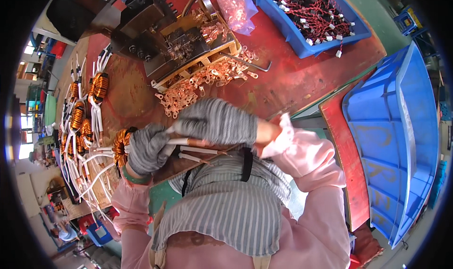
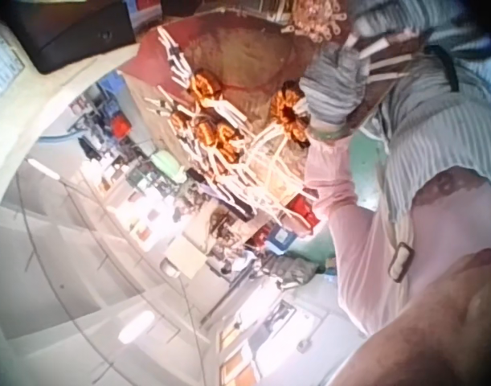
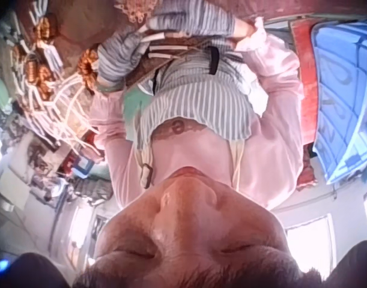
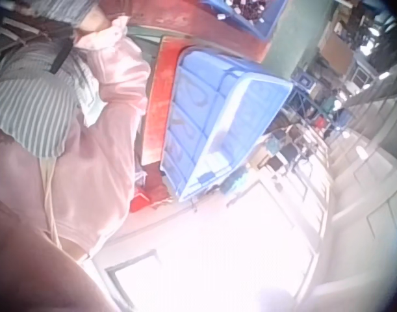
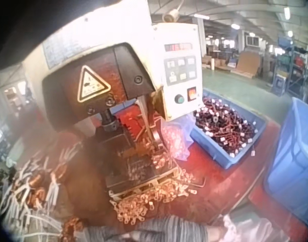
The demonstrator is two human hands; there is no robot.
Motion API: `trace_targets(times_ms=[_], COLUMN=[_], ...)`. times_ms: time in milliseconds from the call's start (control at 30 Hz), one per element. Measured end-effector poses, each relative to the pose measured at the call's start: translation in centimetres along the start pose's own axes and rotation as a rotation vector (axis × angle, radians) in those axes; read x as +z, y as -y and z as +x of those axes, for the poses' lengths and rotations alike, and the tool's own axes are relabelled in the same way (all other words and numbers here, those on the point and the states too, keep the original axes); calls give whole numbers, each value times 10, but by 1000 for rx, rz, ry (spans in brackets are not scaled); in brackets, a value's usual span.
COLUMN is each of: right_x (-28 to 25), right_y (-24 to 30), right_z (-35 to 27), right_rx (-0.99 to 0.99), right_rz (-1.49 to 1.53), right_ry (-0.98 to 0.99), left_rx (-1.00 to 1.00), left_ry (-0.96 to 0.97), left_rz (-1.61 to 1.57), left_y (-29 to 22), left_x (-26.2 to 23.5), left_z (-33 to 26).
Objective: The person assembles electrical components by attaching copper terminals to the ends of white insulated wires connected to copper coils. They use a crimping machine to secure the terminals and pliers to trim excess wire. The finished components are placed on the workbench.
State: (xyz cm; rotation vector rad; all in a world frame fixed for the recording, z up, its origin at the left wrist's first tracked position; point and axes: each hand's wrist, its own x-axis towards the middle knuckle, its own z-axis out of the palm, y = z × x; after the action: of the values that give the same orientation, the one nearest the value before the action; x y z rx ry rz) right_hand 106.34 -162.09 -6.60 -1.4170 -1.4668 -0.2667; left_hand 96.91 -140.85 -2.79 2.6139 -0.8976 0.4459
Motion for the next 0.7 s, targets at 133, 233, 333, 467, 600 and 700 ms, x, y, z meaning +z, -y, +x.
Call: trace_targets(times_ms=[133,233,333,467,600,700], right_x=[-34,-44,-27,-22,-19,-16], right_y=[10,30,29,37,46,46], right_z=[-8,-11,-30,-31,-25,-25], right_rx=[918,1266,982,1011,1156,1103], right_rz=[580,640,739,805,835,768], right_ry=[33,96,-14,-101,-160,-199], left_rx=[-172,-186,-156,-101,-127,-108], left_ry=[71,82,-12,-34,-44,-48], left_rz=[10,38,120,195,242,194], left_y=[-4,-8,-15,-29,-36,-41], left_x=[4,6,10,17,24,27], left_z=[12,16,21,25,28,33])
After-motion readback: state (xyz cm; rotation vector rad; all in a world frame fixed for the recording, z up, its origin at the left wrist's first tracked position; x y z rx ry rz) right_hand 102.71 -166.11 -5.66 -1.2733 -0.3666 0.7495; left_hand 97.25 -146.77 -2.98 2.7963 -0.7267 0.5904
